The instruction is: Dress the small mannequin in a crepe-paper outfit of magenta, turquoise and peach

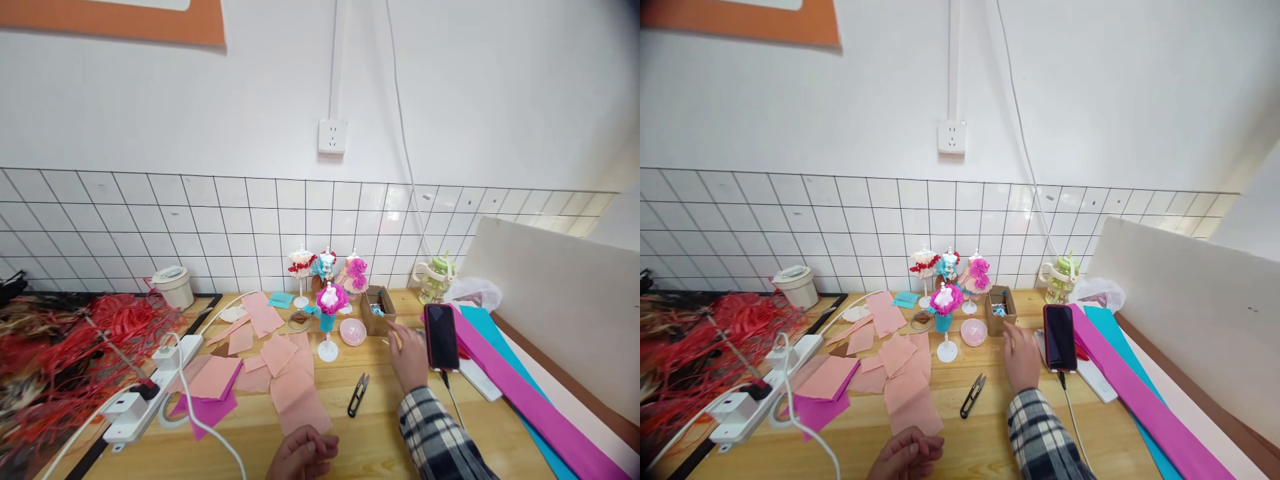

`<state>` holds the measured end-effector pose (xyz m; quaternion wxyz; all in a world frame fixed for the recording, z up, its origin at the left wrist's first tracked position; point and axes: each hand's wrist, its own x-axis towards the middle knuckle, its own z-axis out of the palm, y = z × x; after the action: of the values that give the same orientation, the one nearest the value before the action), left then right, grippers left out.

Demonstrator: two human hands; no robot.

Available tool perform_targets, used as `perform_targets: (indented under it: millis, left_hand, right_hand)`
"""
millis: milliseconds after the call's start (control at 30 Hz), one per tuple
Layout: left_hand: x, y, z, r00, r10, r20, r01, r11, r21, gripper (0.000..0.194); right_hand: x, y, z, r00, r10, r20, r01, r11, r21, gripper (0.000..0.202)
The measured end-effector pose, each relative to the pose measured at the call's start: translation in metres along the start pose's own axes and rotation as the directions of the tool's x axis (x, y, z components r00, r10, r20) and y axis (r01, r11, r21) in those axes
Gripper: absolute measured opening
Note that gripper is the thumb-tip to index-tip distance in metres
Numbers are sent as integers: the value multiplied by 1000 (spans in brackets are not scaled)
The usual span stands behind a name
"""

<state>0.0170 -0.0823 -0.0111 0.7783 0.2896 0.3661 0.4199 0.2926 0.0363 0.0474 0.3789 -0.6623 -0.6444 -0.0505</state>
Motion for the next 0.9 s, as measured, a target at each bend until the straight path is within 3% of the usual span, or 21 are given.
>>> perform_targets:
  millis: [67,167,267,433,567,700,800,867,900]
  left_hand:
    - [-2,1,4,1000,14,-7,-14,1000,-22,19]
    - [-8,2,12,998,61,-8,-61,997,-49,17]
    - [-12,4,18,997,71,-3,-71,993,-99,15]
    - [-14,10,24,995,99,9,-96,976,-197,11]
    - [-17,11,32,989,149,23,-139,960,-245,9]
    - [-20,7,36,992,126,11,-118,953,-279,8]
    - [-23,6,31,995,104,7,-102,986,-135,12]
    - [-25,10,25,989,145,7,-144,976,162,15]
    - [-26,14,22,982,189,21,-185,922,340,16]
  right_hand:
    - [-29,-19,-10,976,-186,116,167,973,160,33]
    - [-73,-47,-22,865,-427,264,325,877,354,30]
    - [-103,-64,-28,812,-499,304,355,835,422,34]
    - [-116,-74,-21,856,-444,265,331,865,377,25]
    - [-115,-82,-15,865,-441,239,327,857,398,19]
    - [-114,-89,-17,883,-395,255,277,875,397,15]
    - [-111,-89,-25,845,-417,335,271,874,404,15]
    - [-109,-88,-31,817,-410,406,233,878,418,15]
    - [-108,-87,-34,805,-396,442,201,883,425,15]
